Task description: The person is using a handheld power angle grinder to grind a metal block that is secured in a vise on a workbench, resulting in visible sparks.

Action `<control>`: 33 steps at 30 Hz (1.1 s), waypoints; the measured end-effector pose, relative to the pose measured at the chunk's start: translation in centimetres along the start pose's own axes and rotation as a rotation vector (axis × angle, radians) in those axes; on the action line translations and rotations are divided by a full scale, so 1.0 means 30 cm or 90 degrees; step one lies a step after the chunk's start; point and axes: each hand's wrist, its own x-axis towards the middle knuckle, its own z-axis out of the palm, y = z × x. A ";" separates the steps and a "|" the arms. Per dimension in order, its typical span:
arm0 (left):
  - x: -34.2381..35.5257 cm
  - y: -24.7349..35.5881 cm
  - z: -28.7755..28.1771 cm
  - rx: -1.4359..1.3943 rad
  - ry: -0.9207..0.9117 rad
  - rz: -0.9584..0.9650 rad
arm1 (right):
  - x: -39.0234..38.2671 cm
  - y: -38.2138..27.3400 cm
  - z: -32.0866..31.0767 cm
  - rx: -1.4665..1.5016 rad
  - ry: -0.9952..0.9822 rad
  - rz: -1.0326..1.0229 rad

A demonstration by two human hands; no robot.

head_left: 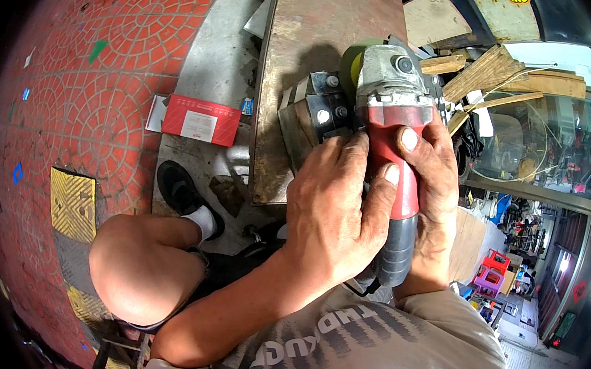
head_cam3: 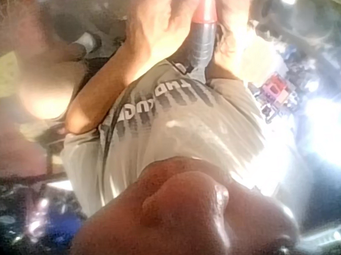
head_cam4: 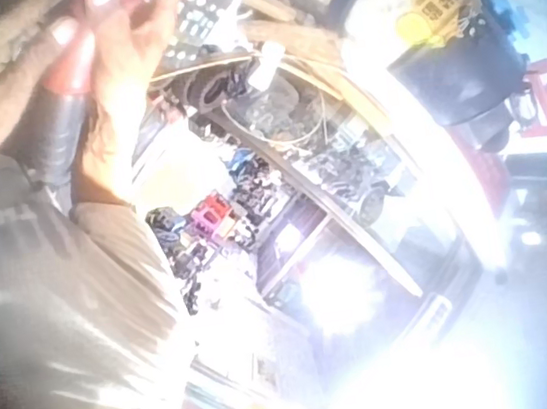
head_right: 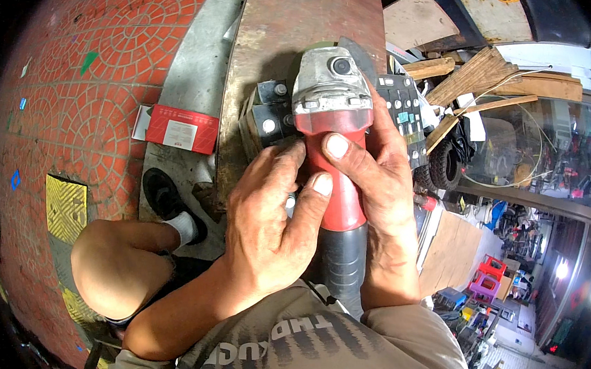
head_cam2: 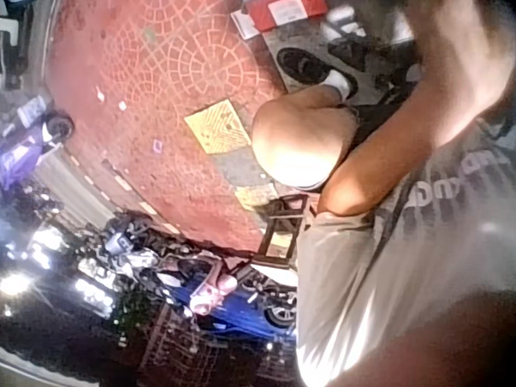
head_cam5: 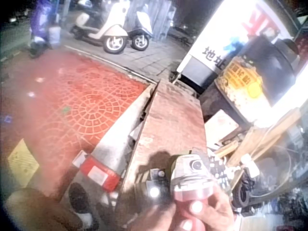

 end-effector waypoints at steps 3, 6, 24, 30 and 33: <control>0.001 -0.001 -0.004 -0.001 -0.005 -0.001 | 0.004 0.006 -0.011 0.000 -0.017 -0.004; 0.002 0.006 -0.004 -0.013 -0.007 -0.012 | 0.005 0.004 -0.019 -0.008 -0.020 0.002; 0.003 -0.006 0.001 -0.013 0.005 0.009 | 0.006 0.004 -0.018 -0.010 -0.011 -0.002; 0.000 -0.002 -0.002 -0.004 -0.003 0.001 | 0.005 0.000 -0.014 -0.020 -0.014 -0.003; 0.001 -0.006 -0.002 -0.008 -0.002 0.007 | 0.007 0.003 -0.017 -0.014 -0.017 -0.003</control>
